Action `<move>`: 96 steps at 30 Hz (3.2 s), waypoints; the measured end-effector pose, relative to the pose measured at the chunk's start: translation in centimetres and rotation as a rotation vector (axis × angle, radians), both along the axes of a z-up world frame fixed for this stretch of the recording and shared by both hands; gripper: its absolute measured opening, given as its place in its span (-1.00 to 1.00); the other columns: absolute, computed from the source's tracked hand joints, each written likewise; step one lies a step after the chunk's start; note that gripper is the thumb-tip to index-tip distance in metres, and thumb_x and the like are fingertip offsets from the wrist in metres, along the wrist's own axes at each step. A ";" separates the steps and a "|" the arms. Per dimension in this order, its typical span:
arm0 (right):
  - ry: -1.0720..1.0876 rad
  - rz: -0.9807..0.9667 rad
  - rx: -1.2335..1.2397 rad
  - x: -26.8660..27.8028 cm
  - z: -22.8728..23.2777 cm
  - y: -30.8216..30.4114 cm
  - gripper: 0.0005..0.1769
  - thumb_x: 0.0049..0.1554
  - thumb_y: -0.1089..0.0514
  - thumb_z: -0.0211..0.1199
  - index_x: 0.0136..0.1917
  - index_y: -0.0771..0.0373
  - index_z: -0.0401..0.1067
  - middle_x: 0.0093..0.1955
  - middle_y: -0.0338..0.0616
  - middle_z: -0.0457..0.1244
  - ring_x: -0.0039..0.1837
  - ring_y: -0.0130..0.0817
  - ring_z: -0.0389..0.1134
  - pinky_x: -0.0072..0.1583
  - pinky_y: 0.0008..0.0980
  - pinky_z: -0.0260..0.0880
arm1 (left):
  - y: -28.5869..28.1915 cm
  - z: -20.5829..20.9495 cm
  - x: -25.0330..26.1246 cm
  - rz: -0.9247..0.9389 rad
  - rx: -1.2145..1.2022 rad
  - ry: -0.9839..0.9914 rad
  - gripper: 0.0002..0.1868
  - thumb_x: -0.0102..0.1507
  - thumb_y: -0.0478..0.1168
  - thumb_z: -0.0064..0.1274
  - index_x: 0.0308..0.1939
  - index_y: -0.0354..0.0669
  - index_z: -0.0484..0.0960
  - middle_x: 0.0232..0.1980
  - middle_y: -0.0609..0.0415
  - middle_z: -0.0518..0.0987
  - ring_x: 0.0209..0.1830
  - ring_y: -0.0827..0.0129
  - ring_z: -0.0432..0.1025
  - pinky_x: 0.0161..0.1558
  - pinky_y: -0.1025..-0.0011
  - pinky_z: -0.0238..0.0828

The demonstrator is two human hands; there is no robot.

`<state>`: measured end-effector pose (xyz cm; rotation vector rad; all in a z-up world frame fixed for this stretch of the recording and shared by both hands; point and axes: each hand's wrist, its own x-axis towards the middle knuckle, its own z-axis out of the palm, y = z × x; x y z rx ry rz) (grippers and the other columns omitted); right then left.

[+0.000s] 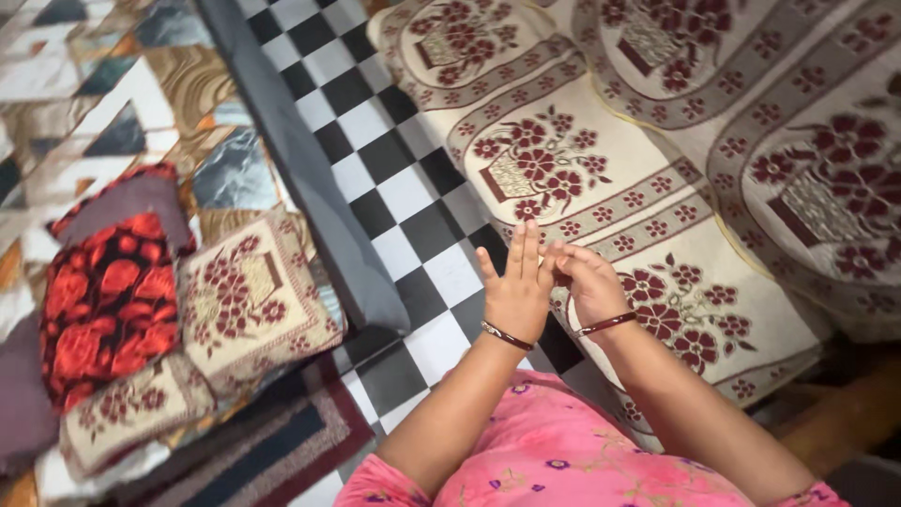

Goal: The person picks up several decorative pillows from a bed and places them onto a nearby sofa. They handle the pillows one by one, arranging them in a row on the sofa seat.

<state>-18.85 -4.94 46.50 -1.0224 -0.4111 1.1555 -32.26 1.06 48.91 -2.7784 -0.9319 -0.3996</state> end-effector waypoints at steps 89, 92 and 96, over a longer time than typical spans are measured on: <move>-0.282 0.768 -0.430 -50.5 -3.1 45.8 -0.31 0.39 -0.27 -0.36 0.04 0.27 0.42 -0.12 -0.06 0.35 -0.04 -0.22 0.37 0.04 -0.19 0.36 | 41.9 -8.6 -66.6 0.956 -0.979 -2.454 -0.65 0.08 -0.27 0.15 -0.10 -0.22 0.44 -0.19 -0.01 0.50 -0.34 0.26 0.41 -0.39 0.36 0.32; -0.267 0.594 -0.373 -48.3 -2.9 48.1 -0.35 0.43 -0.26 -0.34 0.03 0.25 0.39 -0.13 -0.07 0.33 -0.06 -0.21 0.36 -0.01 -0.19 0.34 | 42.1 -5.1 -66.7 0.761 -1.013 -2.298 -0.85 0.12 -0.36 0.09 -0.22 -0.20 0.55 -0.35 0.06 0.59 -0.53 0.34 0.49 -0.57 0.41 0.39; -0.330 0.276 -0.316 -45.1 -2.2 49.7 -0.38 0.47 -0.22 -0.26 0.06 0.28 0.43 -0.13 -0.11 0.31 -0.07 -0.30 0.35 0.00 -0.24 0.35 | 35.1 -6.5 -67.5 0.116 -1.345 -2.108 -0.82 0.21 -0.42 0.17 -0.48 -0.26 0.53 -0.48 0.08 0.53 -0.60 0.36 0.43 -0.60 0.41 0.32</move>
